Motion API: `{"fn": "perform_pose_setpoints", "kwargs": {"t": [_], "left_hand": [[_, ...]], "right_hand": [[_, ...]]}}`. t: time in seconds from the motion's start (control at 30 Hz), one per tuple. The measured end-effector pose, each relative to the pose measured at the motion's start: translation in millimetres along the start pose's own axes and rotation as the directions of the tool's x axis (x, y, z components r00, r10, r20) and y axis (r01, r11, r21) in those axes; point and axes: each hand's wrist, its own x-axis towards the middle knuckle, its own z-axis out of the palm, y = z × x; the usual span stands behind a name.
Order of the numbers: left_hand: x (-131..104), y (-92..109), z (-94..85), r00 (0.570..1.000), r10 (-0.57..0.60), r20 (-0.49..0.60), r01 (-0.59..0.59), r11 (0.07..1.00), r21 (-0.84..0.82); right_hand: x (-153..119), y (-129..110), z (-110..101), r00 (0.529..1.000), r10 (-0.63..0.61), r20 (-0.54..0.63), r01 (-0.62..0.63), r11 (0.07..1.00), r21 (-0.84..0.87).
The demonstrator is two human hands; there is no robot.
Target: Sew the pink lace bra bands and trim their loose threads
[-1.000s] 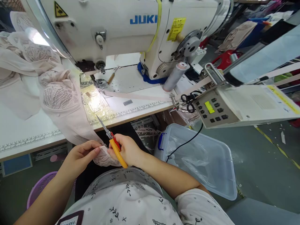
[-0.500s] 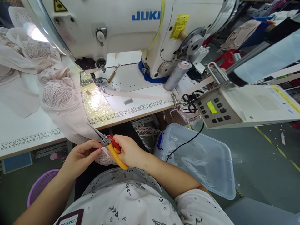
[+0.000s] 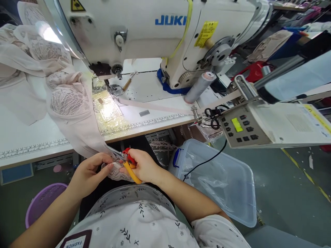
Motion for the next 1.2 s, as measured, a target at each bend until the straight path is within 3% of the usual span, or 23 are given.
{"fn": "perform_pose_setpoints", "kwargs": {"t": [0.17, 0.3, 0.53, 0.67, 0.8, 0.9, 0.97, 1.0, 1.1, 1.13, 1.2], "left_hand": [[-9, -4, -9.5, 0.991, 0.106, -0.082, -0.105, 0.994, 0.022], [-19, -14, -13.7, 0.985, 0.119, -0.125, -0.118, 0.993, 0.016], [-33, -30, -3.5, 0.985, -0.046, -0.165, 0.014, 0.982, -0.187], [-34, -34, -4.6, 0.985, -0.073, -0.155, 0.016, 0.94, -0.34], [-38, -56, -6.1, 0.965, -0.181, -0.191, 0.073, 0.881, -0.467], [-46, -82, 7.5, 0.883, -0.436, -0.174, 0.221, 0.714, -0.665], [-52, -96, 23.5, 0.815, -0.577, -0.043, 0.324, 0.516, -0.793], [-55, -100, 32.0, 0.801, -0.597, 0.039, 0.369, 0.441, -0.818], [-62, -98, 50.2, 0.795, -0.481, 0.37, 0.493, 0.155, -0.856], [-64, -93, 52.3, 0.798, -0.417, 0.435, 0.508, 0.077, -0.858], [-68, -81, 50.1, 0.827, -0.339, 0.449, 0.477, 0.0, -0.879]], "right_hand": [[-5, 29, 5, 0.995, -0.003, 0.098, 0.011, 0.996, -0.084], [-15, 31, 5, 0.997, -0.046, 0.06, 0.056, 0.983, -0.173], [-31, 12, -7, 0.996, -0.052, 0.065, 0.059, 0.992, -0.112], [-35, 8, -12, 0.996, -0.047, 0.074, 0.048, 0.999, -0.013], [-38, 2, -19, 0.996, -0.005, 0.087, -0.006, 0.992, 0.128], [-39, -2, -25, 0.994, 0.012, 0.105, -0.037, 0.97, 0.239], [-39, -1, -27, 0.996, 0.004, 0.094, -0.032, 0.953, 0.3], [-39, 0, -28, 0.997, -0.004, 0.078, -0.022, 0.948, 0.319], [-36, 9, -27, 0.999, -0.028, 0.027, 0.016, 0.931, 0.365], [-36, 12, -26, 0.999, -0.038, 0.013, 0.03, 0.923, 0.385], [-35, 18, -25, 0.999, -0.052, -0.018, 0.054, 0.909, 0.413]]}}
